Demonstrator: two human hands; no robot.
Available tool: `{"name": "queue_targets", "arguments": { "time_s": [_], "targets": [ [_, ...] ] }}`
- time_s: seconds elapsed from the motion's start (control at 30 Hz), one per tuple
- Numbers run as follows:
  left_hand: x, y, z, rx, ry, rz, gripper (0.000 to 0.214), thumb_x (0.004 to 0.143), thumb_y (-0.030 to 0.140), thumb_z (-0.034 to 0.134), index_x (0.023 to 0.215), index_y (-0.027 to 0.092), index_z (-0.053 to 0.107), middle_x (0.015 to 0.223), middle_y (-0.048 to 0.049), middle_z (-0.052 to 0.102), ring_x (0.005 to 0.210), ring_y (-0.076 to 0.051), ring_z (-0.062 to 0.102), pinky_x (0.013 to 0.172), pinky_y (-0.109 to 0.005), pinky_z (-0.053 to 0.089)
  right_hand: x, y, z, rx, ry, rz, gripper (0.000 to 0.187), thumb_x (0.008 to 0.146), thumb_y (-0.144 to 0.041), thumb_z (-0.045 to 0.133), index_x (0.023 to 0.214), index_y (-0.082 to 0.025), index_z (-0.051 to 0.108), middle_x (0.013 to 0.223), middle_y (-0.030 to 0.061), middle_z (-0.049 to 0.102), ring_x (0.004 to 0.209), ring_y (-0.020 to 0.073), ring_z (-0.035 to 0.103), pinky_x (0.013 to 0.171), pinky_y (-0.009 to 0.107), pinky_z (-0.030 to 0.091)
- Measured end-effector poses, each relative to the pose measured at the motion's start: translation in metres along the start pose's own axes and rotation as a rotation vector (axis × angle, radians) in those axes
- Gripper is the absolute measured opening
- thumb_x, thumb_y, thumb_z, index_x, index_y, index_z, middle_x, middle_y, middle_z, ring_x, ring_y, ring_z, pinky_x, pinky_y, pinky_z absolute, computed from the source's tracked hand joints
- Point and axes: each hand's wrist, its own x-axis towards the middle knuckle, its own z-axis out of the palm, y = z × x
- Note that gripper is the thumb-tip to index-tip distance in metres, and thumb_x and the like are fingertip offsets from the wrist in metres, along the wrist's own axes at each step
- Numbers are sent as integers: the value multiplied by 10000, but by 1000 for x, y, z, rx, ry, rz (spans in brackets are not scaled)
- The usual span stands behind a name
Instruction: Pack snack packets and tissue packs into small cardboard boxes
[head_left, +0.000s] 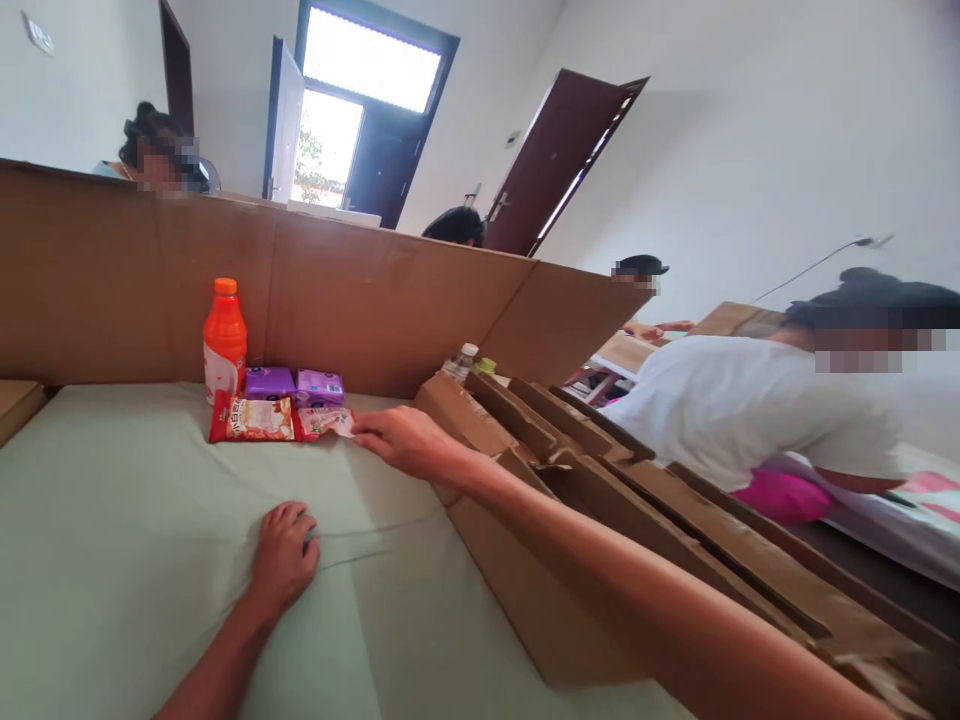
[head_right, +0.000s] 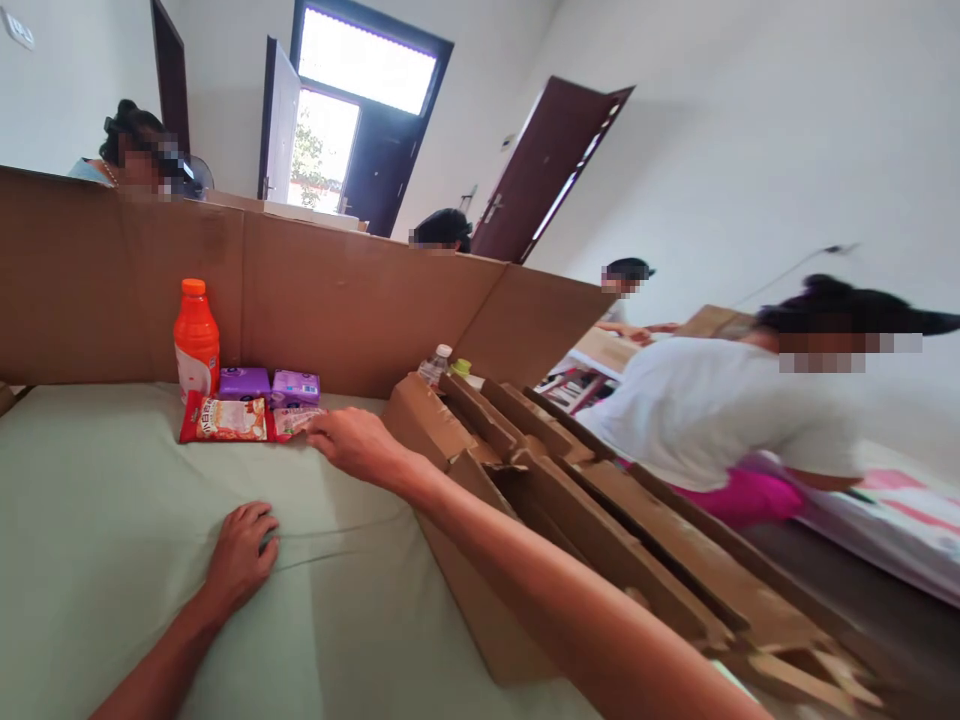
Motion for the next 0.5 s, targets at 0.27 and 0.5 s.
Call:
{"name": "queue_targets", "arguments": {
  "time_s": [0.27,0.5],
  "targets": [
    [11,-11,-2,7,35,75,244,833,207,519,956,210,730,1161,-109,719,1114,-276,632,993,-454,493,-181,90,15,43,403,227,287,920,-362,556,1091,-214,733,1130,88,761,1026,253,716,885,363,538],
    [19,-13,-8,39,66,110,280,819,327,496,922,221,734,1115,-106,744,1058,-292,669,947,-464,527,-253,110,81,65,461,449,466,859,-365,648,1279,-163,648,1155,142,742,1004,307,713,843,449,583]
  ]
}}
